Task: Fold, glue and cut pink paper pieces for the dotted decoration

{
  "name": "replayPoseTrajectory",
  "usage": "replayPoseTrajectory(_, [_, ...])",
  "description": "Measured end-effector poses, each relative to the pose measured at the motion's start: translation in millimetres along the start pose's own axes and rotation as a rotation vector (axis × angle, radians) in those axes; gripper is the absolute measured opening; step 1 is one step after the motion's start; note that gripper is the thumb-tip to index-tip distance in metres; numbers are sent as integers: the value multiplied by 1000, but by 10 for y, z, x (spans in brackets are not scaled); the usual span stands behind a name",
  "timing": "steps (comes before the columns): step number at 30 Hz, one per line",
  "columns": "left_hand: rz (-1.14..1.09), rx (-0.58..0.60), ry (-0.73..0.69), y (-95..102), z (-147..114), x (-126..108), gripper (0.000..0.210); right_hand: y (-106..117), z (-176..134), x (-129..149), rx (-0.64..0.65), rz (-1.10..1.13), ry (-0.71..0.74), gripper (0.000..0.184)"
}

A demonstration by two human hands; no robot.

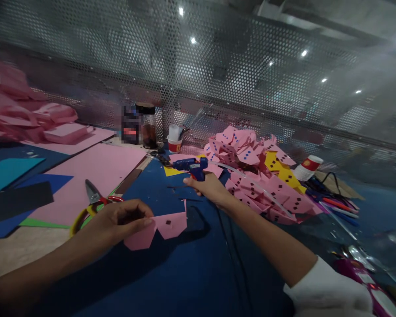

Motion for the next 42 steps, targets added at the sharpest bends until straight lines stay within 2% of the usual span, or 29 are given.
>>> replayPoseTrajectory(5, [20,-16,6,22,-42,46,24,-234,210,-93,73,-38,-15,38])
replayPoseTrajectory(10, [71,-12,-11,0,-57,-10,21,-297,354,-277,60,-107,-98,35])
replayPoseTrajectory(14, [59,1,4,-6,-53,5,21,-347,421,-310,79,-184,-96,31])
replayPoseTrajectory(27, [17,21,9,-28,-36,25,18,-377,406,-215,49,-370,-100,26])
replayPoseTrajectory(42, [8,16,22,-33,-45,46,19,-383,424,-197,35,-409,-63,25])
Point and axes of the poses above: each hand's wrist, its own z-axis towards the middle knuckle, its own y-axis out of the back of the hand, x = y × z, the point moved 10 cm from there along z, towards the middle knuckle, and after that the axes turned 6 degrees about x, right-handed, at the moved point
